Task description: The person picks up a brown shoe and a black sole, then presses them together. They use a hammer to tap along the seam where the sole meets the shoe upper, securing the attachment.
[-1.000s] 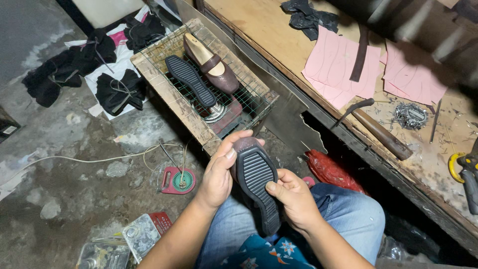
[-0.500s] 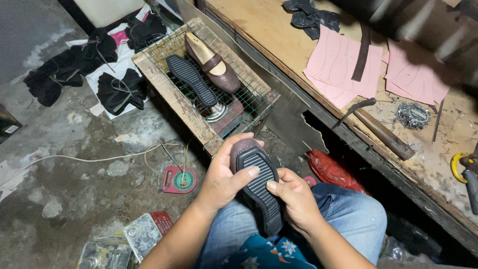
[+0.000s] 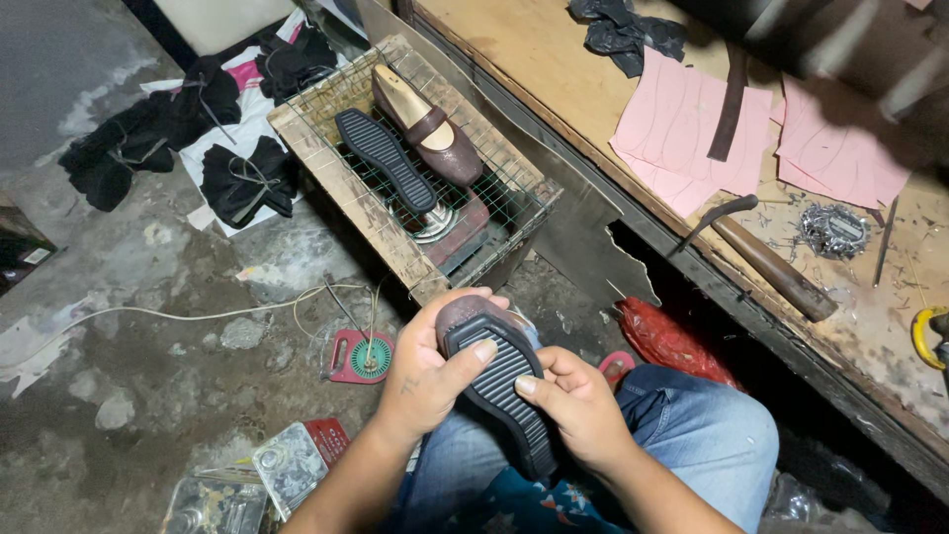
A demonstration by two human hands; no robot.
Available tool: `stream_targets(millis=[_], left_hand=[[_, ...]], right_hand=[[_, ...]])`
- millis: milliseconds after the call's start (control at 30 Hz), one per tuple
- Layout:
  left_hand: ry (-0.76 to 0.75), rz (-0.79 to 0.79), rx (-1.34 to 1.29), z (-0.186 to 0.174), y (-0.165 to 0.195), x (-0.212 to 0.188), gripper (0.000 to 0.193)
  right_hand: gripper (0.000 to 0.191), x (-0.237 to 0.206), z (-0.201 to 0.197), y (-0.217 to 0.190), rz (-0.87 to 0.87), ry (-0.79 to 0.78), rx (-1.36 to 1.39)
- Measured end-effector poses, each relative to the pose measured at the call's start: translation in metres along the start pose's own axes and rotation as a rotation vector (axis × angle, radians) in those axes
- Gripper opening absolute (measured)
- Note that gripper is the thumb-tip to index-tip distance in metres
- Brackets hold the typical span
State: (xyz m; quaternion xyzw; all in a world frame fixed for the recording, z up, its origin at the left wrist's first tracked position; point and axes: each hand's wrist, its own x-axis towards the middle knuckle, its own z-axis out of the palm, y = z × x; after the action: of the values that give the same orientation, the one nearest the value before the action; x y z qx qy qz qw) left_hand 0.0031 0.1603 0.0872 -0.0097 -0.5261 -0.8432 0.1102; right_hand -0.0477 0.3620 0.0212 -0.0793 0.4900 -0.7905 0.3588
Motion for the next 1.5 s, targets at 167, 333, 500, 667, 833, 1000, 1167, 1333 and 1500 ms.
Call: stream_targets(millis=[167, 333, 500, 667, 833, 1000, 1167, 1333, 1500], left_hand=[[0.016, -0.011, -0.033, -0.004, -0.001, 0.000, 0.051], [0.043, 0.002, 0.039, -0.005, -0.002, 0.000, 0.048], [0.064, -0.024, 0.050, -0.005, 0.003, 0.000, 0.046], [0.056, -0.045, 0.056, 0.000, 0.009, 0.000, 0.044], [0.103, -0.021, 0.136, -0.002, 0.008, 0.001, 0.039], [0.351, 0.033, 0.090, -0.026, -0.007, 0.022, 0.027], [0.558, 0.084, 0.018, -0.052, -0.030, 0.032, 0.015], [0.662, 0.061, -0.030, -0.059, -0.039, 0.029, 0.013], [0.697, 0.040, -0.040, -0.064, -0.038, 0.023, 0.013]], right_hand=[[0.018, 0.001, 0.004, 0.001, -0.009, 0.000, -0.040], [0.018, 0.000, 0.009, 0.004, -0.062, -0.016, -0.044], [0.019, 0.001, 0.009, 0.004, -0.061, -0.027, -0.040], [0.019, 0.000, 0.006, 0.003, -0.046, -0.029, -0.052], [0.022, 0.002, 0.008, -0.007, 0.003, -0.032, -0.058], [0.054, 0.006, 0.002, -0.043, 0.104, -0.140, -0.270], [0.094, 0.005, -0.001, -0.059, 0.030, -0.045, -0.741], [0.074, 0.016, -0.001, -0.038, -0.191, 0.094, -0.975], [0.063, 0.019, -0.012, -0.019, -0.432, 0.047, -1.084]])
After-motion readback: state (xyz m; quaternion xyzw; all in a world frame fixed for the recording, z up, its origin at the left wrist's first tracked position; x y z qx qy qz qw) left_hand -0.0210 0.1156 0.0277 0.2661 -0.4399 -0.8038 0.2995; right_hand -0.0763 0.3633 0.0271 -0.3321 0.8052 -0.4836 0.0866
